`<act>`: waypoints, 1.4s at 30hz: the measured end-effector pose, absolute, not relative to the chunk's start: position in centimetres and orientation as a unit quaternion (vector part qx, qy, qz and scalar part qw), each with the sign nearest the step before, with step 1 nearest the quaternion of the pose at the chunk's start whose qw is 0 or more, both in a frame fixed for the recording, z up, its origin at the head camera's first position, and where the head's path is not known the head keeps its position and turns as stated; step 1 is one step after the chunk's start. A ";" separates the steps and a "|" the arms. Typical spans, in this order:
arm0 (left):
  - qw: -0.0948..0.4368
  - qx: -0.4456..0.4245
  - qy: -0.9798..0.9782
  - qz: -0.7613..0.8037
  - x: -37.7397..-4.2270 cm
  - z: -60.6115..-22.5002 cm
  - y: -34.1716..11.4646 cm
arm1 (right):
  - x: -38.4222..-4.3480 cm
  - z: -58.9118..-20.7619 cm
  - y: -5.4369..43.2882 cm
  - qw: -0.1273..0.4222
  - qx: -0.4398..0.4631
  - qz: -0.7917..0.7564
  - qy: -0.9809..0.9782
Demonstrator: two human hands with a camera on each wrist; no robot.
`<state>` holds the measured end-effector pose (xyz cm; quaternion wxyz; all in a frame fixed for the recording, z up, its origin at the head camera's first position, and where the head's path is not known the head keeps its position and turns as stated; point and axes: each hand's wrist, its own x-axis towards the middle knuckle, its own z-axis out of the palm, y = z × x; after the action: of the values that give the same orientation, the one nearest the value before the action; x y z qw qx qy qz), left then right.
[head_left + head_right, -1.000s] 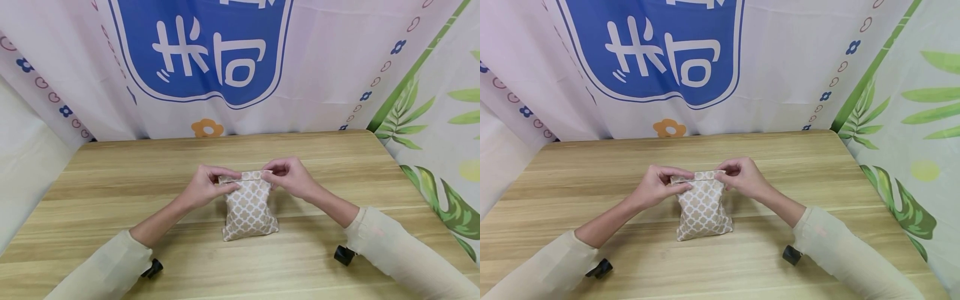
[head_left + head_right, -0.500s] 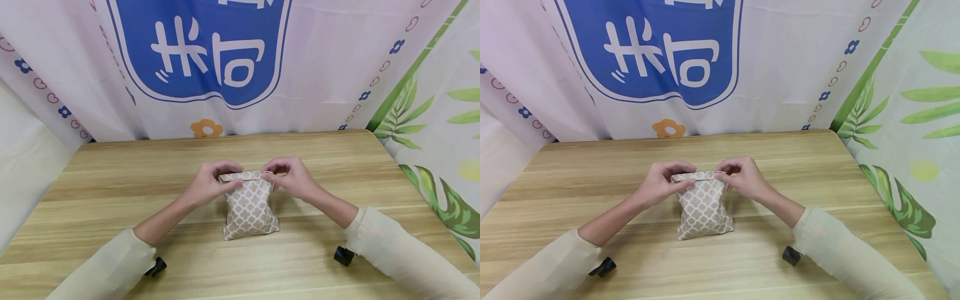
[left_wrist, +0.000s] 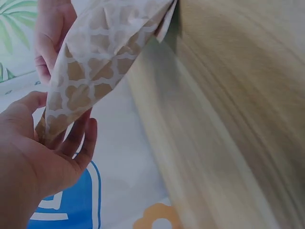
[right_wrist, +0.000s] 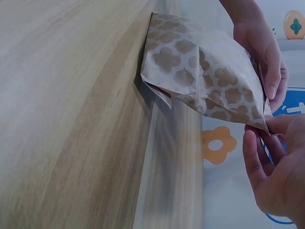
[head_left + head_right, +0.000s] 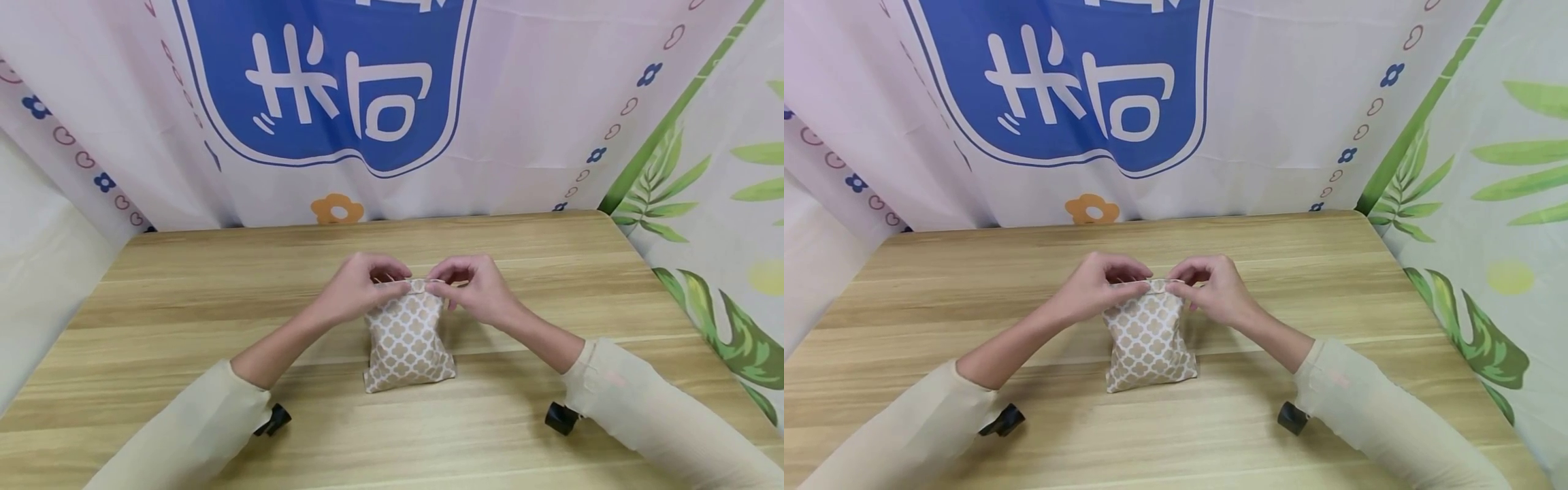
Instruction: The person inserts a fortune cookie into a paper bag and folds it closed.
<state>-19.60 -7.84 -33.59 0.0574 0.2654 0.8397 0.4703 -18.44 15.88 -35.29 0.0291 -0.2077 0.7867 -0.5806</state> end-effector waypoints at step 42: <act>0.062 0.275 0.874 0.396 -20.0 -32.7 -5.8 | -18.4 -35.4 16.0 0.039 -0.219 -0.578 0.785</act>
<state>-19.96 -5.81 -32.65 0.0621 0.2751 0.8740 0.3956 -18.35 16.00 -35.42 0.0390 -0.2192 0.7854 -0.5776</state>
